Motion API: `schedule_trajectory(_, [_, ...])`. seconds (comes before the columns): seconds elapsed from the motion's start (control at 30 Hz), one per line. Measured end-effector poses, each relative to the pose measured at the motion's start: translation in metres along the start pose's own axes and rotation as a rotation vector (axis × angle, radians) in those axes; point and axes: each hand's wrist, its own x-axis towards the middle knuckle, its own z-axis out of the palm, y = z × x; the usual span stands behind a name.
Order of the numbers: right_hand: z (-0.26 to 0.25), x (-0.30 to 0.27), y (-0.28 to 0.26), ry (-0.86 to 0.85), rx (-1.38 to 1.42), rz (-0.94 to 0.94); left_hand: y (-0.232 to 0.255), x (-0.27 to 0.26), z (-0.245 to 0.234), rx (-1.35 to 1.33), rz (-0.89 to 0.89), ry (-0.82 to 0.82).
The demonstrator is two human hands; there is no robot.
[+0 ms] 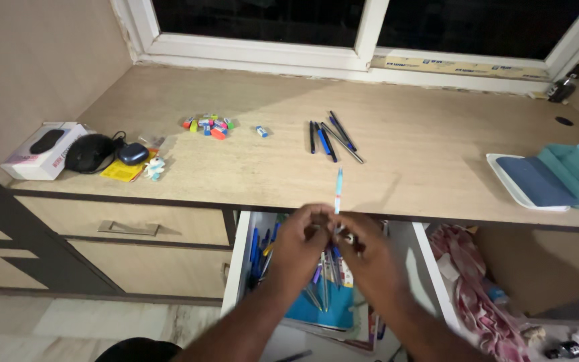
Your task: The person organizes stationery items on a desk. They repeatedly reach into an open drawer to retrieve pens and pencils, placing them in a neat pile on the desk surface. The person also handles a small pile of colorful erasers, moving them slightly on the desk.
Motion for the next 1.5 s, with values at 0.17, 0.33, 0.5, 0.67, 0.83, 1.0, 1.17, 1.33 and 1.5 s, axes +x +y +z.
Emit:
schedule_trajectory(0.17, [0.008,0.067,0.025,0.081,0.010,-0.039,0.007,0.052,-0.014,0.371,0.096,0.031])
schedule_trajectory(0.33, [0.012,0.117,0.065,0.030,-0.168,-0.079,-0.035,0.098,-0.048,0.657,0.166,0.035])
schedule_trajectory(0.5, [0.032,0.141,0.113,0.029,-0.330,-0.297,-0.074,0.114,-0.062,1.098,0.166,-0.130])
schedule_trajectory(0.67, [0.042,0.150,0.118,0.014,-0.420,-0.181,-0.069,0.133,-0.052,1.206,-0.013,-0.203])
schedule_trajectory(0.83, [0.045,0.160,0.112,0.026,-0.520,-0.200,-0.060,0.137,-0.045,1.281,-0.070,-0.227])
schedule_trajectory(1.0, [0.046,0.165,0.097,-0.028,-0.586,-0.089,-0.055,0.143,-0.042,1.315,-0.066,-0.250])
schedule_trajectory(1.17, [0.050,0.176,0.089,-0.032,-0.692,-0.051,-0.057,0.143,-0.043,1.343,-0.016,-0.237])
schedule_trajectory(1.33, [0.053,0.182,0.090,-0.028,-0.723,-0.065,-0.057,0.141,-0.042,1.362,-0.005,-0.231])
schedule_trajectory(1.5, [0.053,0.180,0.091,-0.032,-0.700,-0.061,-0.055,0.142,-0.040,1.348,-0.014,-0.229])
